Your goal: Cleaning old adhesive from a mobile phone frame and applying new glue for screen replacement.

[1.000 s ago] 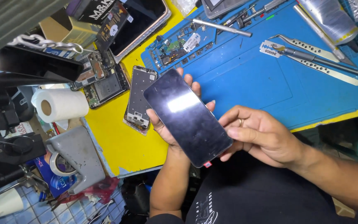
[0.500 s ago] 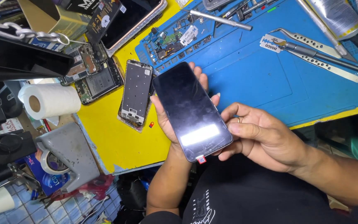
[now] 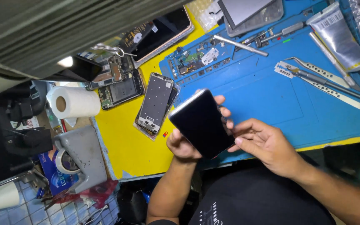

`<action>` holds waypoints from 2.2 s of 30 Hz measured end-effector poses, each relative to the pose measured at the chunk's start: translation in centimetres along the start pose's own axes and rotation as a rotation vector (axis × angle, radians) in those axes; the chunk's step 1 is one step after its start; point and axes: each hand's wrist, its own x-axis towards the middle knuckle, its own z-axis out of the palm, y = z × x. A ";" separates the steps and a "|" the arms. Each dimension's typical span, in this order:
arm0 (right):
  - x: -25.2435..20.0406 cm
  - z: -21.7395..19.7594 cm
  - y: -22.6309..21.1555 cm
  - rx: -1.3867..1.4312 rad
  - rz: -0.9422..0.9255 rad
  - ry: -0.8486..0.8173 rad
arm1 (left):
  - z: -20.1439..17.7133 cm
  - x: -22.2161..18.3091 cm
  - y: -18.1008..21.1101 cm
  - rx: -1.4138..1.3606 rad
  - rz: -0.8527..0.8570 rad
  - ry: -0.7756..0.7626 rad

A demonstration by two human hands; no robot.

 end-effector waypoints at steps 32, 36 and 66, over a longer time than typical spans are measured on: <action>2.6 -0.6 -9.6 0.260 0.115 -0.464 | 6.0 2.6 4.8 1.998 0.536 -0.517; 3.4 -0.4 -8.8 0.612 0.273 -0.581 | 7.9 3.6 4.6 2.335 0.651 -0.774; 4.4 1.2 -7.2 -0.323 -0.127 -0.262 | 3.5 1.1 3.0 0.980 -0.116 0.380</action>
